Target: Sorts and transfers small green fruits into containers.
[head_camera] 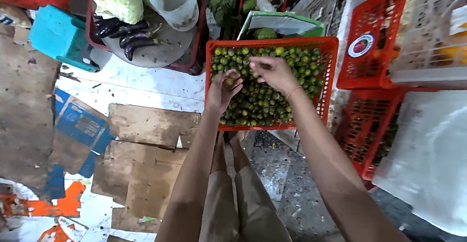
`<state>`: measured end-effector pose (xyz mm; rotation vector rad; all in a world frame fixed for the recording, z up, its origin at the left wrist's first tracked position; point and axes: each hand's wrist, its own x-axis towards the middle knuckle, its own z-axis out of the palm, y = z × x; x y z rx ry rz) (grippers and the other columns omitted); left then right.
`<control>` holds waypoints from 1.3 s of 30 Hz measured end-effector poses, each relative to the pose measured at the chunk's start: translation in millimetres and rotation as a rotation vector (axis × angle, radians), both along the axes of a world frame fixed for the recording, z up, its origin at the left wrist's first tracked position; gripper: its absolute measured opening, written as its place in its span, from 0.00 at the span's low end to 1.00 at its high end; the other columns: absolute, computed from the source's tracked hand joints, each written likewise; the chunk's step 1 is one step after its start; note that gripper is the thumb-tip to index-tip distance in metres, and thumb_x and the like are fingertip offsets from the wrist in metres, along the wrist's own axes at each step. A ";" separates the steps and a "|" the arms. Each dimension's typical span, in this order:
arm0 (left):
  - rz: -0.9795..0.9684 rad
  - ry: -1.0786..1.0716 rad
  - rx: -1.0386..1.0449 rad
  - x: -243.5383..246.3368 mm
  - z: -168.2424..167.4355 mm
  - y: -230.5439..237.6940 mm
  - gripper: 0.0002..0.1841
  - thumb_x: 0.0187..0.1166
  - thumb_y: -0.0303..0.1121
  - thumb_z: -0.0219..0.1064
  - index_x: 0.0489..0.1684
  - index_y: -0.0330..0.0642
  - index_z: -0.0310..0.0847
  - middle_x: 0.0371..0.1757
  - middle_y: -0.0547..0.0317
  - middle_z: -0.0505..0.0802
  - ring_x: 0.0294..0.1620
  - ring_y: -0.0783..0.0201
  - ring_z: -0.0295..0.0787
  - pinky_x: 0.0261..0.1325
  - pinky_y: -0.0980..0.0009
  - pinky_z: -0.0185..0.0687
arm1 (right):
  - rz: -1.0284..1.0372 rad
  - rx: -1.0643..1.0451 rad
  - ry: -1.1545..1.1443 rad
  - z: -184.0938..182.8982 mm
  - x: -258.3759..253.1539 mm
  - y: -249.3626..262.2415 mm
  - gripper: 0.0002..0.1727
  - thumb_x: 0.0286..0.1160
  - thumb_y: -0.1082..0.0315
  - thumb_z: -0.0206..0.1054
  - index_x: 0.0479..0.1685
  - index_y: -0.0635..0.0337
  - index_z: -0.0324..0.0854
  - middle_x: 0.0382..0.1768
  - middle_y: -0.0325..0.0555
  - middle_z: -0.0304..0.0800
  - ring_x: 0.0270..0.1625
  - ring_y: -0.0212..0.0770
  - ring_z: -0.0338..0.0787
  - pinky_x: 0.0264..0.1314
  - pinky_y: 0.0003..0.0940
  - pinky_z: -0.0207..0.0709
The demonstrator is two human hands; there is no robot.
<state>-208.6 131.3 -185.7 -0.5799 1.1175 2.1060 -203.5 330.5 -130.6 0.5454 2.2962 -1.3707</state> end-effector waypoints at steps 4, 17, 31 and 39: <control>0.085 -0.053 -0.050 -0.4 8.2 4.6 0.24 0.95 0.46 0.41 0.44 0.42 0.81 0.39 0.55 0.90 0.34 0.63 0.89 0.42 0.69 0.88 | 0.388 0.398 -0.021 -30.0 -0.6 -0.1 0.12 0.82 0.67 0.66 0.57 0.53 0.92 0.63 0.50 0.90 0.64 0.53 0.90 0.69 0.60 0.82; 0.445 0.029 0.528 40.3 3.0 -74.1 0.28 0.94 0.51 0.41 0.60 0.45 0.86 0.59 0.53 0.94 0.53 0.60 0.96 0.49 0.69 0.93 | 0.754 0.789 -0.338 -28.3 -16.2 -49.0 0.10 0.78 0.82 0.61 0.51 0.75 0.85 0.60 0.71 0.86 0.63 0.72 0.87 0.58 0.68 0.80; -0.153 -0.063 0.222 98.6 15.4 -53.0 0.29 0.96 0.47 0.35 0.74 0.37 0.75 0.70 0.46 0.87 0.63 0.53 0.90 0.68 0.57 0.86 | 0.224 0.473 0.233 -22.8 63.2 -0.9 0.20 0.64 0.53 0.78 0.53 0.51 0.90 0.58 0.52 0.85 0.46 0.52 0.89 0.44 0.56 0.85; -0.301 -0.287 0.161 113.3 10.7 -25.2 0.25 0.94 0.50 0.48 0.40 0.41 0.86 0.31 0.58 0.89 0.25 0.71 0.82 0.30 0.79 0.80 | 0.065 0.410 0.269 -1.4 163.9 -43.2 0.32 0.65 0.37 0.76 0.60 0.52 0.89 0.52 0.50 0.89 0.46 0.49 0.89 0.44 0.53 0.85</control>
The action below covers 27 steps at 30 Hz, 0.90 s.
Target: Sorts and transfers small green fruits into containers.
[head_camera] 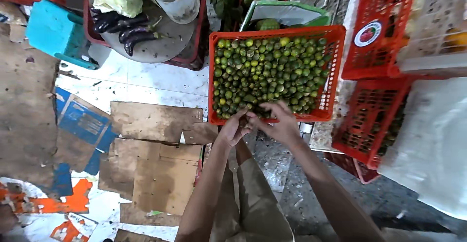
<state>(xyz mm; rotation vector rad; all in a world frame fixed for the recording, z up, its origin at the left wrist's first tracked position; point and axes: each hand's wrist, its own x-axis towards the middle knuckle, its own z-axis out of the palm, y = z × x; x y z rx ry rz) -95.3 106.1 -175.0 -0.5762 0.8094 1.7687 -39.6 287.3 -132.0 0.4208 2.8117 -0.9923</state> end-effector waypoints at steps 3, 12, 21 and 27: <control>0.011 0.099 0.053 -4.4 -0.2 -10.4 0.30 0.94 0.53 0.42 0.37 0.41 0.86 0.38 0.55 0.92 0.21 0.75 0.77 0.22 0.82 0.69 | -0.384 0.153 -0.137 -17.9 -14.8 44.7 0.31 0.82 0.43 0.63 0.78 0.51 0.76 0.70 0.66 0.76 0.64 0.65 0.85 0.60 0.65 0.82; 0.129 0.226 -0.174 -37.8 2.4 -28.2 0.27 0.95 0.50 0.41 0.49 0.43 0.86 0.48 0.56 0.94 0.25 0.73 0.83 0.23 0.82 0.76 | -0.434 0.282 -0.167 -60.8 -75.0 0.8 0.30 0.86 0.39 0.52 0.79 0.42 0.76 0.76 0.62 0.76 0.73 0.70 0.79 0.54 0.63 0.84; 0.167 0.312 -0.242 -55.6 -7.3 -21.8 0.22 0.93 0.48 0.45 0.50 0.49 0.85 0.50 0.60 0.93 0.30 0.73 0.86 0.28 0.81 0.80 | 0.271 0.230 -0.187 -72.7 -94.9 -49.2 0.33 0.67 0.62 0.78 0.78 0.39 0.78 0.90 0.43 0.63 0.92 0.61 0.57 0.81 0.76 0.54; 0.203 0.311 -0.211 -57.2 -8.4 -21.7 0.26 0.94 0.50 0.41 0.51 0.48 0.87 0.52 0.57 0.94 0.34 0.70 0.90 0.29 0.79 0.83 | 0.460 0.421 0.036 -81.8 -81.0 50.8 0.26 0.91 0.41 0.43 0.79 0.27 0.78 0.86 0.47 0.71 0.88 0.61 0.66 0.89 0.73 0.45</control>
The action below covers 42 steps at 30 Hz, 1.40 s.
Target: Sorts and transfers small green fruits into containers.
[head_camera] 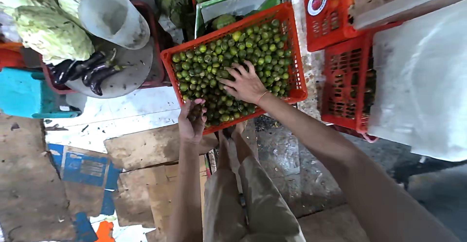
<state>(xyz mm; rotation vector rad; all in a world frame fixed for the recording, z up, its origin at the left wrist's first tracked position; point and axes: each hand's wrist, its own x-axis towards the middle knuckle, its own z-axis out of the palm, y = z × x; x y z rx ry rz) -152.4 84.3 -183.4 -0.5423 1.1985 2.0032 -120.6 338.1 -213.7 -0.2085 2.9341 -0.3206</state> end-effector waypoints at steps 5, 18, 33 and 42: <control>0.042 -0.075 0.082 6.3 3.7 12.9 0.26 0.94 0.50 0.41 0.56 0.45 0.86 0.54 0.54 0.94 0.36 0.67 0.93 0.29 0.77 0.87 | -0.028 -0.114 0.091 26.3 26.0 5.3 0.25 0.93 0.47 0.49 0.84 0.34 0.74 0.82 0.51 0.76 0.84 0.57 0.75 0.85 0.59 0.65; -0.263 -0.238 0.171 22.7 12.8 60.0 0.29 0.95 0.50 0.38 0.70 0.39 0.80 0.64 0.48 0.91 0.57 0.55 0.93 0.57 0.60 0.91 | -0.549 -0.487 0.147 73.9 48.8 -12.2 0.21 0.90 0.57 0.59 0.72 0.57 0.84 0.60 0.55 0.90 0.62 0.51 0.91 0.67 0.50 0.85; -0.195 -0.094 0.060 14.7 10.3 44.2 0.31 0.93 0.51 0.40 0.23 0.47 0.84 0.44 0.56 0.96 0.33 0.66 0.92 0.26 0.76 0.83 | -0.273 -0.153 -0.092 24.2 9.0 -8.8 0.15 0.80 0.58 0.69 0.59 0.53 0.89 0.63 0.51 0.87 0.69 0.56 0.83 0.71 0.52 0.75; -0.172 -0.175 0.051 15.7 10.6 49.4 0.27 0.95 0.49 0.42 0.58 0.39 0.85 0.58 0.47 0.93 0.54 0.57 0.94 0.50 0.66 0.91 | -0.408 -0.251 0.052 10.0 24.6 -19.9 0.20 0.67 0.62 0.77 0.58 0.55 0.85 0.52 0.52 0.89 0.62 0.59 0.85 0.67 0.54 0.78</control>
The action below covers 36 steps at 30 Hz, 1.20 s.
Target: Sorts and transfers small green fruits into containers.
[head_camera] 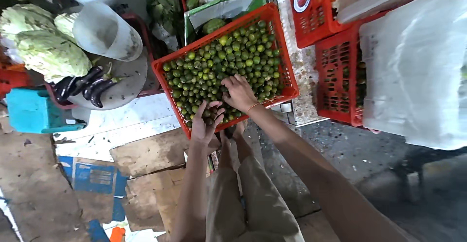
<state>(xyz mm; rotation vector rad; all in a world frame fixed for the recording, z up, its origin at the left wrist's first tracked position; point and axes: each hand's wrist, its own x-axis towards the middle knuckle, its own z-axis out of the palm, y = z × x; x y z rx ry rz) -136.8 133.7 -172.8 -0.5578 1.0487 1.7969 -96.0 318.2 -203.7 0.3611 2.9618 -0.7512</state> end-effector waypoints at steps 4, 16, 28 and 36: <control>-0.010 0.017 -0.022 -2.2 -1.0 1.8 0.24 0.95 0.46 0.44 0.62 0.40 0.84 0.61 0.48 0.92 0.54 0.58 0.94 0.46 0.69 0.91 | -0.174 -0.140 -0.120 19.1 -0.8 -1.2 0.18 0.74 0.56 0.70 0.59 0.51 0.91 0.56 0.50 0.91 0.67 0.55 0.85 0.72 0.53 0.76; 0.073 0.005 -0.079 -3.2 -0.1 -9.1 0.21 0.91 0.48 0.49 0.32 0.48 0.82 0.41 0.55 0.94 0.43 0.61 0.95 0.38 0.69 0.91 | -0.011 -0.068 -0.210 15.1 -15.5 -16.5 0.16 0.74 0.61 0.70 0.59 0.54 0.85 0.58 0.49 0.91 0.67 0.55 0.87 0.61 0.52 0.84; 0.114 -0.055 0.083 -17.9 6.3 -12.6 0.24 0.92 0.52 0.44 0.42 0.46 0.83 0.45 0.55 0.92 0.17 0.74 0.78 0.15 0.83 0.70 | -0.134 -0.116 -0.006 60.7 -19.7 -7.8 0.29 0.90 0.41 0.51 0.63 0.49 0.90 0.69 0.48 0.87 0.74 0.51 0.84 0.75 0.54 0.78; 0.067 0.024 0.157 -15.8 -5.5 -39.9 0.20 0.93 0.45 0.49 0.35 0.45 0.81 0.43 0.56 0.91 0.13 0.77 0.71 0.11 0.86 0.64 | 0.034 0.303 -0.141 -5.2 -76.7 74.8 0.22 0.86 0.52 0.57 0.78 0.32 0.77 0.85 0.51 0.70 0.87 0.67 0.64 0.81 0.79 0.54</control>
